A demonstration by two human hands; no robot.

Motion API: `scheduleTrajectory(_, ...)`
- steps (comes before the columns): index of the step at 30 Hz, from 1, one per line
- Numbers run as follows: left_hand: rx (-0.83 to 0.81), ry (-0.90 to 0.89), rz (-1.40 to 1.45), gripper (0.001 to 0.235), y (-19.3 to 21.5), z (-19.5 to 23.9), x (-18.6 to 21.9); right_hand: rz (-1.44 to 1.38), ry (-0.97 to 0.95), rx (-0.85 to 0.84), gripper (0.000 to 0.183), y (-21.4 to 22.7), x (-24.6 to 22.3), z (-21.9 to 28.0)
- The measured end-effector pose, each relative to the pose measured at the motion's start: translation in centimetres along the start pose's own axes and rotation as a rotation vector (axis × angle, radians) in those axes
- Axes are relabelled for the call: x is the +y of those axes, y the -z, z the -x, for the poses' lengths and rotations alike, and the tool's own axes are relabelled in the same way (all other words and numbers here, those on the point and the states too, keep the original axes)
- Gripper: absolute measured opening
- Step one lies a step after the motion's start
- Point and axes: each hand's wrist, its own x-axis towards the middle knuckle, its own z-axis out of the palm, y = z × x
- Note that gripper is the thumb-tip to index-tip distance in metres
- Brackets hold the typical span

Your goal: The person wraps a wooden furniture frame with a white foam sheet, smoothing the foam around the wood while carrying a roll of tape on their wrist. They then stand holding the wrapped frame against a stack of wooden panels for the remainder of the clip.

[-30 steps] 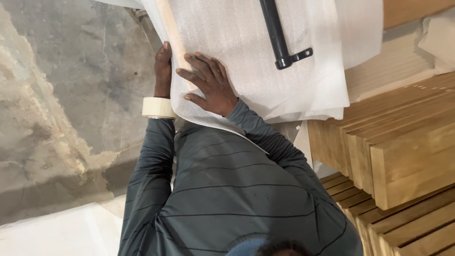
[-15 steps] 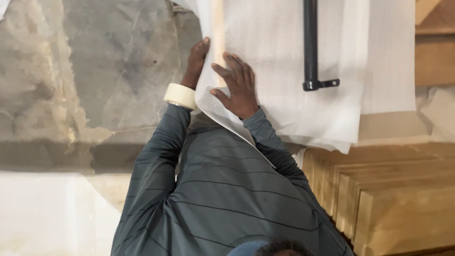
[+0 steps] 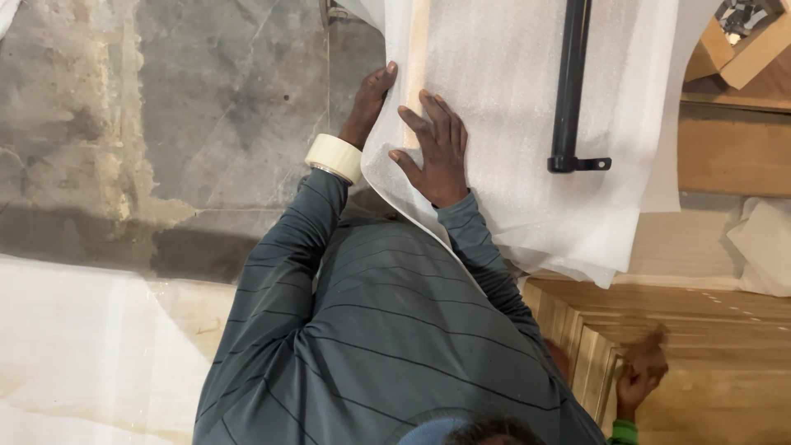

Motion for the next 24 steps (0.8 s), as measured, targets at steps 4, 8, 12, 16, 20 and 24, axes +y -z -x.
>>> scheduleTrajectory(4, 0.013, 0.017, 0.019, 0.046, -0.1, -0.1, -0.1, 0.005, -0.016, -0.001, 0.065, -0.1, 0.1, 0.0)
scheduleTrajectory(8, -0.003, -0.004, -0.009, 0.048, -1.0, 0.5, 0.9, 0.002, -0.019, -0.007, 0.063, 0.0, 0.0, 0.0)
scheduleTrajectory(12, 0.019, -0.018, -0.07, 0.049, 1.9, -1.0, -1.6, -0.004, -0.013, 0.007, 0.062, -0.2, 0.1, 0.0)
scheduleTrajectory(16, 0.02, 0.013, -0.023, 0.049, 1.3, -0.7, -1.1, 0.009, 0.002, 0.017, 0.063, -0.4, 0.3, 0.1)
scheduleTrajectory(20, 0.007, 0.011, -0.022, 0.047, 1.8, -1.0, -1.4, -0.006, -0.014, 0.02, 0.063, -0.2, 0.1, 0.0)
scheduleTrajectory(24, -0.003, -0.006, -0.017, 0.045, 1.9, -1.0, -1.5, -0.027, -0.013, 0.021, 0.062, -0.2, 0.1, 0.1)
